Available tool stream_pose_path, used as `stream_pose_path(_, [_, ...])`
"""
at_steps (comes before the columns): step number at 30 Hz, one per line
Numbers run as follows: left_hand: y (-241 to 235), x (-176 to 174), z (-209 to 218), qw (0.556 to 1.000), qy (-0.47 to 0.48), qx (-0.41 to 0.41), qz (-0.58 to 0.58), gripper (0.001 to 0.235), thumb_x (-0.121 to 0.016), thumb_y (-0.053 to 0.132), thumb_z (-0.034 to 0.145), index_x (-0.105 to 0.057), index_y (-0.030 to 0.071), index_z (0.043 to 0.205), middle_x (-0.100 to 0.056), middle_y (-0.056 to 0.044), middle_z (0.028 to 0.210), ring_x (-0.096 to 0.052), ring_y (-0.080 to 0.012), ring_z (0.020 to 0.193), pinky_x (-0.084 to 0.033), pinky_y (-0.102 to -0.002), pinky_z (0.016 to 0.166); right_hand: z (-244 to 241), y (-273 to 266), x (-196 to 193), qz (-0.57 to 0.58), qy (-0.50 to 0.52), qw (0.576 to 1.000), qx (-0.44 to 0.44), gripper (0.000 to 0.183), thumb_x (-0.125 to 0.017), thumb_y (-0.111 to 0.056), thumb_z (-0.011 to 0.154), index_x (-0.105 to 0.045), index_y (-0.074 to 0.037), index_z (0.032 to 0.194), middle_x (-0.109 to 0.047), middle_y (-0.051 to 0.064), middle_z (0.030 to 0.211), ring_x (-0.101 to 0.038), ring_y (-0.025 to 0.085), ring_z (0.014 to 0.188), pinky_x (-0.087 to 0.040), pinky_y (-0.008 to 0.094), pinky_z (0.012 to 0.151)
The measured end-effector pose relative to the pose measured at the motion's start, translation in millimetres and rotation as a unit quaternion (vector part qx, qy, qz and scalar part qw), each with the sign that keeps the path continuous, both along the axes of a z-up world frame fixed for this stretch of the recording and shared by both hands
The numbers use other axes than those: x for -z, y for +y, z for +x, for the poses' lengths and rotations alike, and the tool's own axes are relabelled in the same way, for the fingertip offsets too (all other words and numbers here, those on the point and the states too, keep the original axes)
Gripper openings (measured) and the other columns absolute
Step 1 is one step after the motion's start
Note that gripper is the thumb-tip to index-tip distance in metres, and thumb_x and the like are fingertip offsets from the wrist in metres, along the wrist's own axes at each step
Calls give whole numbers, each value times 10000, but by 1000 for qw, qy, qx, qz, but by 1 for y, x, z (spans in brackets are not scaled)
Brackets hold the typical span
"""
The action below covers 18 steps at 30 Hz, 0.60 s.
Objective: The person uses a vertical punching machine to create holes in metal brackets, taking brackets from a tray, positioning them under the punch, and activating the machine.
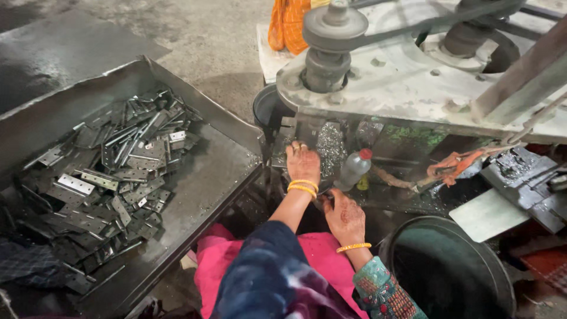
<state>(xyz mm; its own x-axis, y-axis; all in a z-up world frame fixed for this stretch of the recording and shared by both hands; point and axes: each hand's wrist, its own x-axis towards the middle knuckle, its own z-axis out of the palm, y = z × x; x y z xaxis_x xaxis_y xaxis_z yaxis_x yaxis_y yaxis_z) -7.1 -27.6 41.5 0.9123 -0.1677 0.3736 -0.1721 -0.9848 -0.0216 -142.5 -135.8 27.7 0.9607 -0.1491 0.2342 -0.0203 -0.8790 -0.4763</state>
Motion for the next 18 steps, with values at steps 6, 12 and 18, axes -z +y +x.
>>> stream_pose_path(6, [31, 52, -8, 989, 37, 14, -143, 365, -506, 225, 950, -719, 163, 1240, -522, -149, 1473, -427, -358, 1398, -354, -549, 1059, 0, 4, -10, 2, 31, 999, 5, 330, -620, -437, 956, -674, -151, 1112, -748, 172, 983, -698, 417, 947, -544, 545, 805])
stream_pose_path(12, [43, 60, -30, 987, 157, 21, -33, 391, -527, 289, 951, -745, 132, 1235, -229, -141, 1704, -189, -383, 1528, -204, -584, 1184, -3, 7, -1, -82, 49, 995, 19, 365, -597, -471, 957, -667, -162, 1139, -755, 169, 931, -723, 388, 891, -574, 514, 782])
stream_pose_path(18, [24, 45, 11, 992, 116, -40, 22, 358, -513, 231, 968, -779, 121, 1180, -340, -81, 1674, -284, -325, 1511, -259, -547, 1163, 3, 0, 7, -76, 48, 996, -6, 444, -643, -474, 922, -654, -116, 1184, -747, 201, 932, -719, 410, 863, -565, 534, 772])
